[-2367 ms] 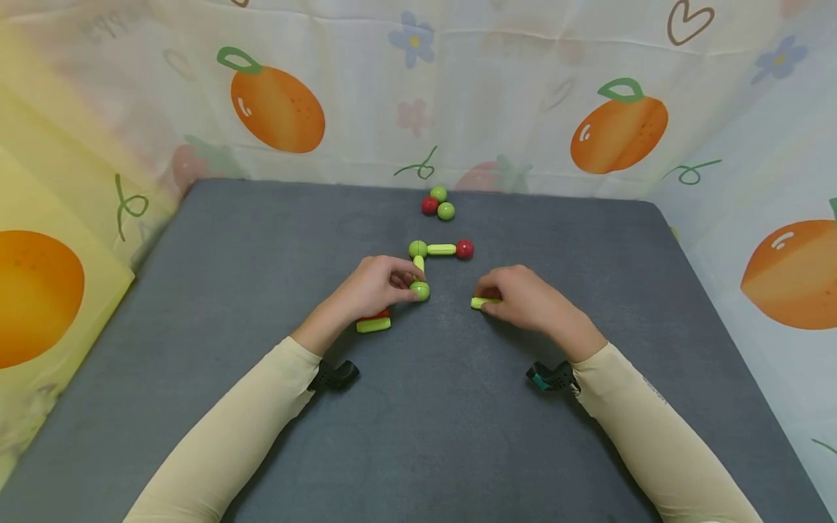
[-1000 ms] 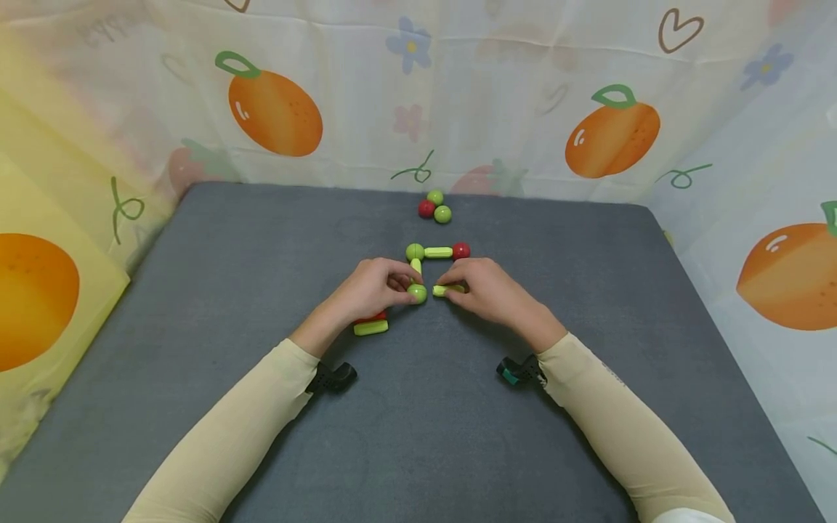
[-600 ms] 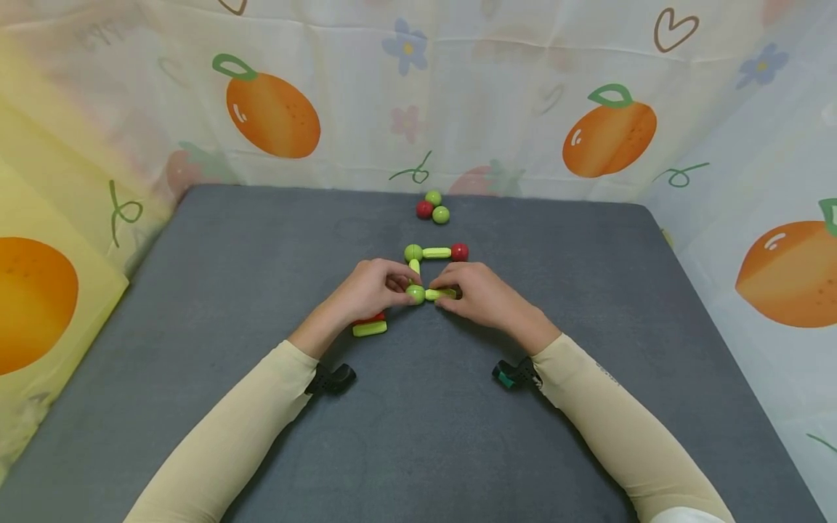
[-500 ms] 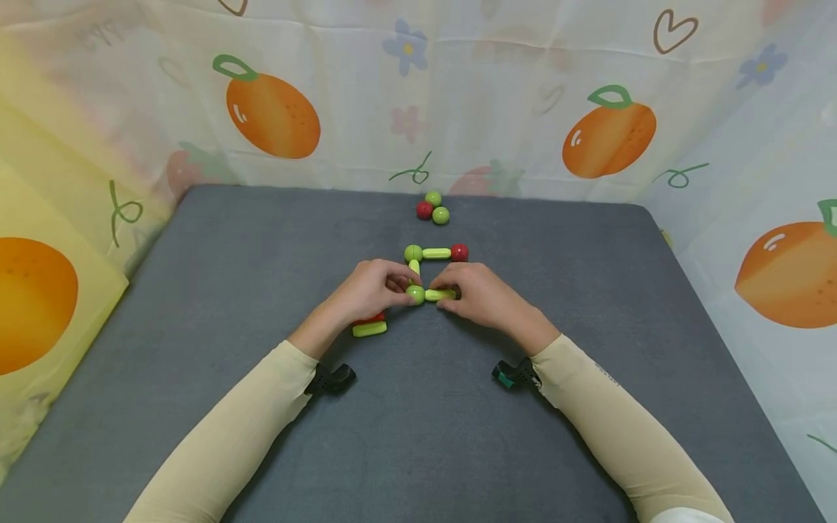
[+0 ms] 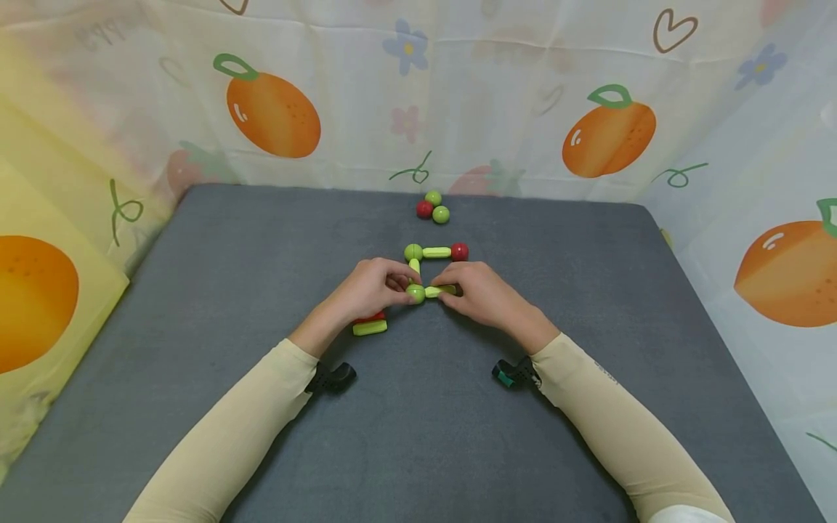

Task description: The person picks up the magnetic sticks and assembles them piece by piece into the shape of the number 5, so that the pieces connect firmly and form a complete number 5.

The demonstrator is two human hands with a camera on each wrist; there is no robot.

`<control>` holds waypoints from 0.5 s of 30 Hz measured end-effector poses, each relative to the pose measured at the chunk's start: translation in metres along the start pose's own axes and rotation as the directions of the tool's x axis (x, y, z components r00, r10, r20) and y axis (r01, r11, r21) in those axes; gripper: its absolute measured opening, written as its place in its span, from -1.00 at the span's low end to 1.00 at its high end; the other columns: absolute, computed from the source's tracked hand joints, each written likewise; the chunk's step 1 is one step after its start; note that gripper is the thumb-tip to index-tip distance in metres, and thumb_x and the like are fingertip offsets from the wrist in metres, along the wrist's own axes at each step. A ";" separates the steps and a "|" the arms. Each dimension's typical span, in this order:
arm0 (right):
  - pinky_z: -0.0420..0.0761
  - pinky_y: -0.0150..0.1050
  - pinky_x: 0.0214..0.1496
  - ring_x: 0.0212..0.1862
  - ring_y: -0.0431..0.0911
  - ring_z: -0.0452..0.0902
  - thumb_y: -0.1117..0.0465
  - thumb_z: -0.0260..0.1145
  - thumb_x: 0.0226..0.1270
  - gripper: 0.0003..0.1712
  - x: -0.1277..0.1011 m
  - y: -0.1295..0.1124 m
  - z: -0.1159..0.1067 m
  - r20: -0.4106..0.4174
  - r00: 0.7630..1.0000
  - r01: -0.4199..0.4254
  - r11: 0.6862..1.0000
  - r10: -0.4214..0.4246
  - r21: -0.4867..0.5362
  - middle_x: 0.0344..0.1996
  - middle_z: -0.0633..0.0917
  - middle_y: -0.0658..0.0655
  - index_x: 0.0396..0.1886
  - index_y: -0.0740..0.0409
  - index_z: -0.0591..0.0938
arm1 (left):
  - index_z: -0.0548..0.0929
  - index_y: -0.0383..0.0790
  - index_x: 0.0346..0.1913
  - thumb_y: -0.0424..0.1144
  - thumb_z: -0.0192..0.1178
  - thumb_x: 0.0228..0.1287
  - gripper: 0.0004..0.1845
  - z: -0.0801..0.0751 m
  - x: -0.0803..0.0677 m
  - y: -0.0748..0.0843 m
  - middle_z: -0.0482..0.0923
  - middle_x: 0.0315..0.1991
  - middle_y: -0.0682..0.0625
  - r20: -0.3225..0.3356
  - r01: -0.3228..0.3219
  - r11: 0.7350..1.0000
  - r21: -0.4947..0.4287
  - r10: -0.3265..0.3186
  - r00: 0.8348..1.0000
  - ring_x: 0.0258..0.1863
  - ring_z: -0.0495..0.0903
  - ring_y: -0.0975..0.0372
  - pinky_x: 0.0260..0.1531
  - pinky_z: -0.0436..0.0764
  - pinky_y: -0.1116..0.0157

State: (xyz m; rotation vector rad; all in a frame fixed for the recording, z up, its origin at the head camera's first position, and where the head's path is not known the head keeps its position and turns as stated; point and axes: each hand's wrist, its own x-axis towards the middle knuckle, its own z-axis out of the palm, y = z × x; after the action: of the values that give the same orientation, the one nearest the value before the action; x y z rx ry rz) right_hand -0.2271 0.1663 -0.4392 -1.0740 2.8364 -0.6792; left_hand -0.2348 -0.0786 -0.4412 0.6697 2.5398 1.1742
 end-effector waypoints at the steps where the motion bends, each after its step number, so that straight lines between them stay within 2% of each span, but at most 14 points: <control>1: 0.62 -0.21 -0.03 -0.11 -0.18 0.64 0.21 0.39 0.41 -0.77 0.000 0.000 0.000 0.002 1.000 0.001 1.000 -0.001 -0.004 -0.13 0.73 -0.03 0.02 0.05 0.79 | 0.78 0.01 0.00 -0.18 0.49 0.23 -0.73 0.000 0.000 0.000 0.71 -0.19 0.07 0.000 0.000 1.000 0.000 0.000 1.000 -0.21 0.69 0.27 -0.19 0.67 0.19; 10: 0.63 -0.19 -0.05 -0.13 -0.15 0.65 0.21 0.39 0.42 -0.76 0.000 0.000 -0.003 0.016 1.000 -0.005 1.000 0.005 -0.004 -0.13 0.73 -0.02 0.04 0.05 0.78 | 0.78 -0.01 0.01 -0.20 0.49 0.24 -0.72 -0.001 0.002 0.001 0.70 -0.19 0.06 0.001 0.008 1.000 0.003 -0.008 1.000 -0.21 0.69 0.27 -0.18 0.67 0.20; 15: 0.62 -0.23 -0.06 -0.16 -0.19 0.63 0.20 0.38 0.42 -0.76 0.000 0.001 0.001 0.020 1.000 -0.018 1.000 0.018 -0.001 -0.14 0.73 -0.05 0.03 0.02 0.79 | 0.79 0.02 -0.02 -0.19 0.49 0.23 -0.74 0.002 0.000 0.000 0.70 -0.22 0.07 -0.010 0.015 1.000 0.007 -0.015 1.000 -0.23 0.69 0.27 -0.18 0.66 0.20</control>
State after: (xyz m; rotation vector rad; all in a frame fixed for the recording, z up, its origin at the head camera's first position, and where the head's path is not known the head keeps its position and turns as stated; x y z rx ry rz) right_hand -0.2272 0.1668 -0.4403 -1.0479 2.8265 -0.6621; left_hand -0.2340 -0.0778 -0.4423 0.6467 2.5539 1.1669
